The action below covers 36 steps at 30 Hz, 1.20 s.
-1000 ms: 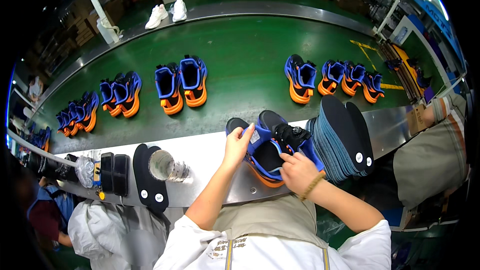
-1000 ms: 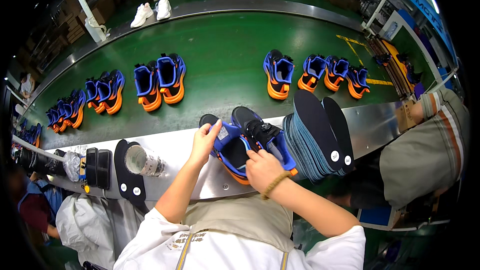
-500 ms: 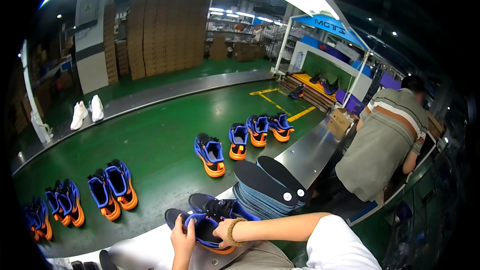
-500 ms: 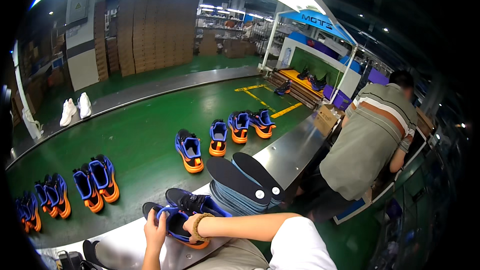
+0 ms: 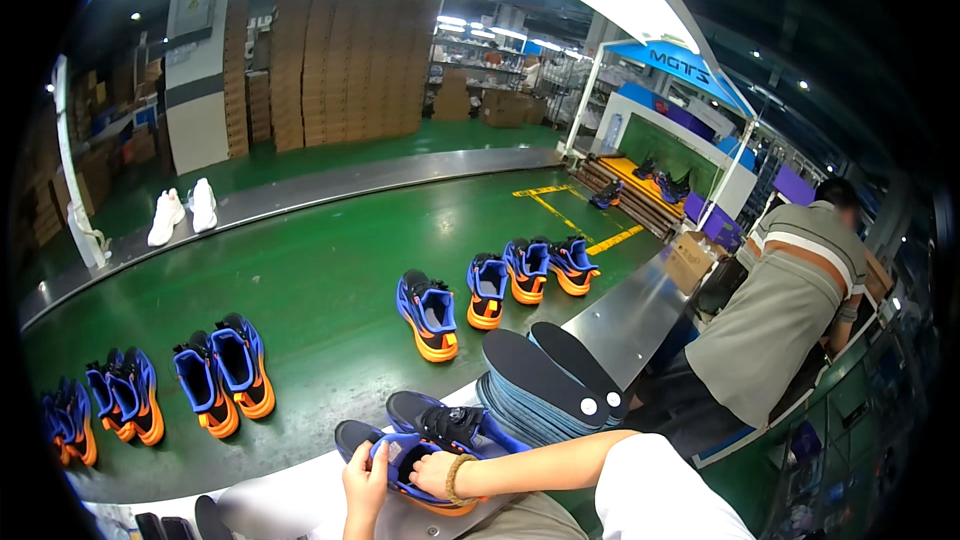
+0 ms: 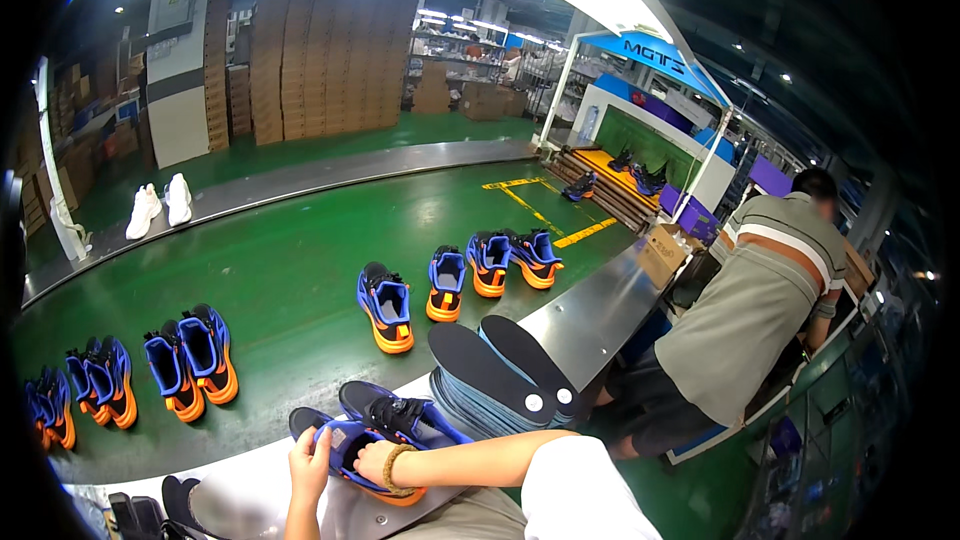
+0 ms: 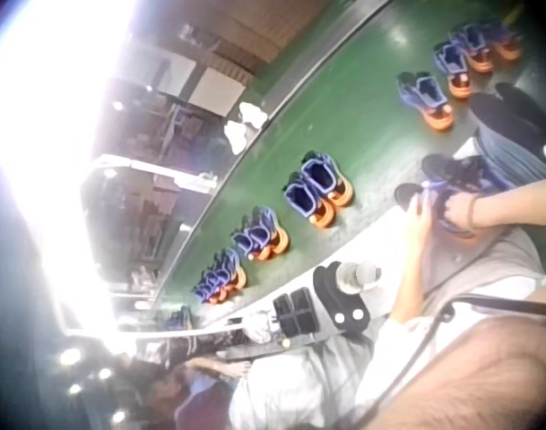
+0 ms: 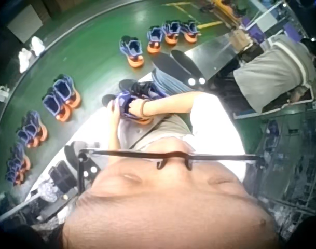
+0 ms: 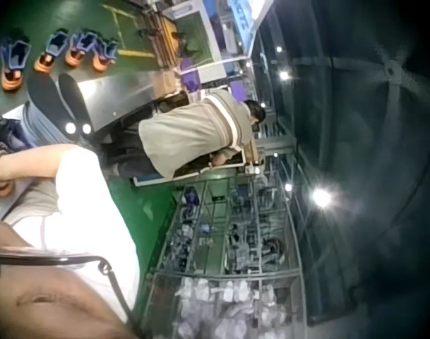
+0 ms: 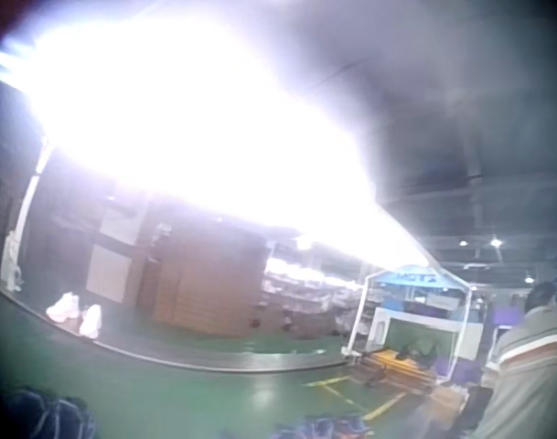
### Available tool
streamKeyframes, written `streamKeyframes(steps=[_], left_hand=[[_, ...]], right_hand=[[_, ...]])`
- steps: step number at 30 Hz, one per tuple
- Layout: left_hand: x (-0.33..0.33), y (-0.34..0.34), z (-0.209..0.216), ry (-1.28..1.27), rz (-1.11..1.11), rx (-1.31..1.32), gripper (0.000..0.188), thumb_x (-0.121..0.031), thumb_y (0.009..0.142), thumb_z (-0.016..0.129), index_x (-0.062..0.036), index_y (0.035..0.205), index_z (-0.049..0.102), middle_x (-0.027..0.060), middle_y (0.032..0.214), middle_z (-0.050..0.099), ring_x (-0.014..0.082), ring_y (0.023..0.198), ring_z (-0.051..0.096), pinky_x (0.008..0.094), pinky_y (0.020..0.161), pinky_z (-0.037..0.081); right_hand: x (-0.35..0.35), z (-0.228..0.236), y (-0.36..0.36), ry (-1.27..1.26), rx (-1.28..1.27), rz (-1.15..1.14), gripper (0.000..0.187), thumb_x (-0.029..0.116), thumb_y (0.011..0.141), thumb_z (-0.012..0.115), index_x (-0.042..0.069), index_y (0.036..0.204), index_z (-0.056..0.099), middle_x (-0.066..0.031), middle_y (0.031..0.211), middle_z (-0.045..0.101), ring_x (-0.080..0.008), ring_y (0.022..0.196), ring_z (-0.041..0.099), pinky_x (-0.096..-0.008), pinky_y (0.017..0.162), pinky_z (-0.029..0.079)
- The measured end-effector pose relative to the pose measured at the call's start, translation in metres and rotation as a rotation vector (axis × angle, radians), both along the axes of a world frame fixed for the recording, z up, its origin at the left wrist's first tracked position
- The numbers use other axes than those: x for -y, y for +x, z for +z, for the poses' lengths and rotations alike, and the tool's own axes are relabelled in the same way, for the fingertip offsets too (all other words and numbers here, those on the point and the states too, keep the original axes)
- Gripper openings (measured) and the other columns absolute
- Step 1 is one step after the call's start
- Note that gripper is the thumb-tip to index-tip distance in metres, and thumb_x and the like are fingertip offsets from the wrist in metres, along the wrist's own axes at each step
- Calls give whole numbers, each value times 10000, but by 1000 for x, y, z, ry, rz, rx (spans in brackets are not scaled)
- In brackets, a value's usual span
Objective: The person unboxes stacks of insoles, separates them, and inserts them one by one into shoes on an assembly line.
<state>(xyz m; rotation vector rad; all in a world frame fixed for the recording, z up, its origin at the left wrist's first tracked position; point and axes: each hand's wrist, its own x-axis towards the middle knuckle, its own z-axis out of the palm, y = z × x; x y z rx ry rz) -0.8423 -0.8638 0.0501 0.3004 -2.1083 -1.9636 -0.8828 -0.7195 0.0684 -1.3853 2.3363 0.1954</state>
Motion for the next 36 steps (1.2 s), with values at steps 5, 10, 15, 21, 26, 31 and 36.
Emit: streamKeyframes(steps=[5,10,15,21,26,31,36], left_hand=[[-8,-1,-2,80,2,-10,208,-146,859,565,-5,719,506,-36,578,448,23,527,360,203,439,286],[-6,4,-4,60,-54,24,212,-157,869,554,-13,723,502,-43,611,452,27,577,385,203,477,320],[-6,3,3,-72,-46,13,200,-180,853,563,7,788,538,60,580,469,86,555,396,250,497,372],[3,-10,-13,-75,-22,9,233,-213,835,588,16,799,561,96,639,449,142,585,441,271,543,377],[-13,-24,-33,-92,191,-70,432,-160,732,705,-12,1044,447,58,897,404,105,675,393,209,575,361],[-9,-18,-22,-524,51,-296,220,25,731,599,0,924,496,153,979,466,301,794,510,347,682,448],[-11,-19,-1,-660,-201,-135,340,23,655,645,15,943,463,166,973,476,333,818,507,394,694,432]], right_hand=[[-6,-11,-4,-26,-19,54,217,177,808,448,40,942,552,-132,903,594,-252,885,570,-335,775,460],[-3,-19,0,167,3,86,291,249,841,417,96,1001,607,-129,1082,545,-265,1053,492,-362,898,383],[4,-39,-9,527,136,123,362,321,847,453,151,1143,573,-108,1285,426,-276,1208,376,-386,994,322],[20,1,-23,666,25,538,382,316,821,496,67,1095,589,-127,1221,508,-251,1109,494,-367,894,416],[-5,-44,-30,490,42,504,227,207,809,496,115,949,649,-36,978,620,-184,981,549,-320,880,370],[-11,27,-20,407,282,248,432,295,807,418,-9,1096,522,-150,839,632,-223,896,596,-418,1040,216],[-47,3,1,-76,236,101,396,311,769,520,-16,990,560,-190,836,616,-242,914,593,-422,1007,267]])
